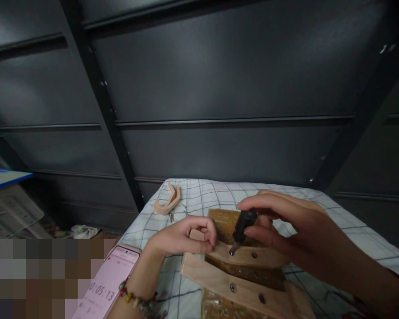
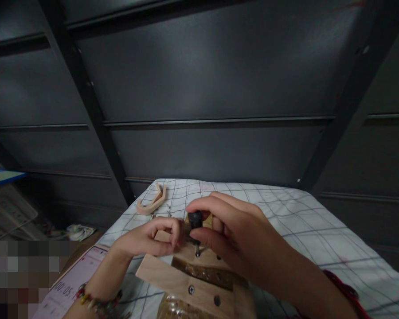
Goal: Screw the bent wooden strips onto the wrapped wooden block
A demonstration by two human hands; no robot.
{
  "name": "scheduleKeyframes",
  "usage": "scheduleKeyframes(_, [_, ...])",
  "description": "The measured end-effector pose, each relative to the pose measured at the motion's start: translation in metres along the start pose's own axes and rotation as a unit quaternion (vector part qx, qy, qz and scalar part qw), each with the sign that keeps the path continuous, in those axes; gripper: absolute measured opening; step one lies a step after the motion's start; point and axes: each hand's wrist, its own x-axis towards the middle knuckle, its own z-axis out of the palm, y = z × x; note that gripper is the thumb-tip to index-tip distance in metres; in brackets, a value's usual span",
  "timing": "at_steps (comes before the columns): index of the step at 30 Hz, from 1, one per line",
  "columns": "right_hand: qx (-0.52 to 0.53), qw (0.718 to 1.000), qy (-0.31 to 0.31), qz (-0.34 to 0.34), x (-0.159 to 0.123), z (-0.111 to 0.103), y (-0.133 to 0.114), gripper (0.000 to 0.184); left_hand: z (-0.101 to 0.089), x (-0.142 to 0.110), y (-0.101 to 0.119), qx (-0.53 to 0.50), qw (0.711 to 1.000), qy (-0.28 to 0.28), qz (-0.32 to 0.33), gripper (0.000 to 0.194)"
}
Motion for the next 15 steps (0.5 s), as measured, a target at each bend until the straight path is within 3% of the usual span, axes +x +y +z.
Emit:
scheduleKeyframes(4, [0.002,1.000,-0.004,-0.006,0.0004,-0.0007,0.0001,0.018,0.0012,0.0002,-0.0015,-0.011,1.000,-0.008,0.021,0.010])
scheduleKeyframes(15, [-0.011,1.000,-0.005,-0.006,0.0009,-0.0017,0.0001,0.017,0.0062,0.0016,-0.0091,-0.071,0.994,0.040,0.069,0.020])
